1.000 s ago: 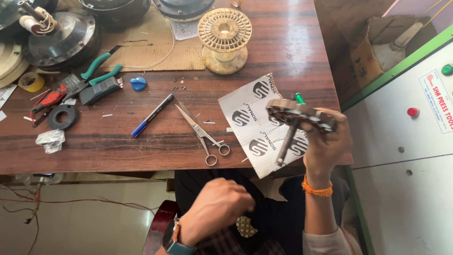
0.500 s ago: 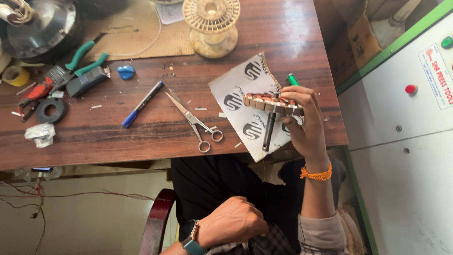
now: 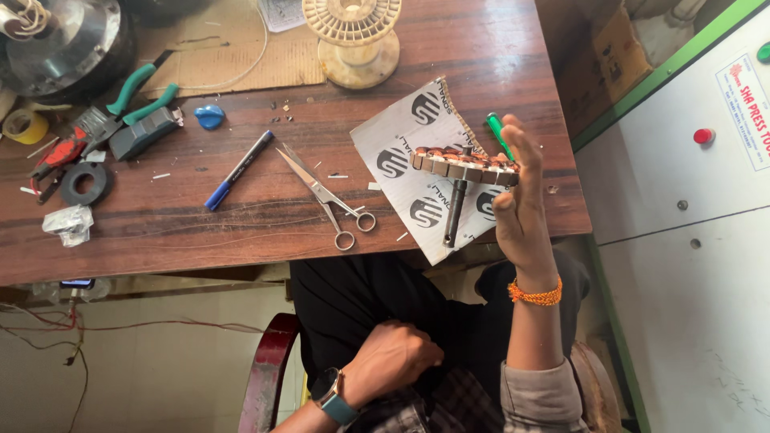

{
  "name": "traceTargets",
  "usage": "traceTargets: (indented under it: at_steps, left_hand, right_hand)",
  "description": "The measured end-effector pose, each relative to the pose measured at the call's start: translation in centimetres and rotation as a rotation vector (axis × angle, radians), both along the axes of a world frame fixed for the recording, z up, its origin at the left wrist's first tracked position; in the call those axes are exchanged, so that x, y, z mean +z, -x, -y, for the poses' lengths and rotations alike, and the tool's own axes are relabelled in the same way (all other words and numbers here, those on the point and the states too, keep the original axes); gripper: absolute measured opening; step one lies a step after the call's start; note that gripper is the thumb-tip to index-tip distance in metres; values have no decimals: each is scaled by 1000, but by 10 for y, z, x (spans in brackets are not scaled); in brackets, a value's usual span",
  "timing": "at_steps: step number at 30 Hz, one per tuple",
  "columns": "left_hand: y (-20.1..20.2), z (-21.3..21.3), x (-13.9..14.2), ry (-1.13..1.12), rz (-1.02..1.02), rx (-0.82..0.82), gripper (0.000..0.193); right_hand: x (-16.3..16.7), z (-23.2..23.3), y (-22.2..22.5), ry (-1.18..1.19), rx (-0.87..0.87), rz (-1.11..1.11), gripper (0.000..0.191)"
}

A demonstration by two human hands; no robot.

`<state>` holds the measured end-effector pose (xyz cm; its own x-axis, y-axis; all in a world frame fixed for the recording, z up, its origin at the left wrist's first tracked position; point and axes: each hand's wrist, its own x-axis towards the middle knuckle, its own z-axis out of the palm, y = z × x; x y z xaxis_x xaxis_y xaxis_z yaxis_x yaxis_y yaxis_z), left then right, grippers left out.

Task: The person assembles a mixer grinder motor armature at a workbench, pressing the commutator assembly onto the shaft and fitting winding segments by hand. They use a green-handled screwdriver to tighten and adjust parts, cut a small piece of paper with scissors, and continue seating components on the armature.

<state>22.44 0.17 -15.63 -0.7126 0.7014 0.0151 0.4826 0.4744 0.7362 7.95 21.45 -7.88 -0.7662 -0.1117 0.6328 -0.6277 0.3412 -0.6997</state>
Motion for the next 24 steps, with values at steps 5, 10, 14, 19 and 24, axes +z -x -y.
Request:
traceTargets:
  at_steps: [5, 10, 14, 19, 24]
  left_hand:
    - [5, 6, -12, 72, -3, 18, 9]
    - [6, 11, -17, 14, 9, 85, 11]
    - [15, 9, -19, 13, 21, 44, 13]
    - [20, 5, -19, 153, 90, -18, 14]
    - [21, 8, 16, 156, -49, -181, 54]
  right_hand:
    - [-12, 8, -18, 200, -200, -65, 57]
    - [-9, 8, -47, 653, -380, 281, 21]
    - [0, 16, -39, 634, -243, 544, 21]
    - [4, 21, -37, 635, -173, 556, 17]
    - [-12, 25, -41, 665, -184, 406, 11]
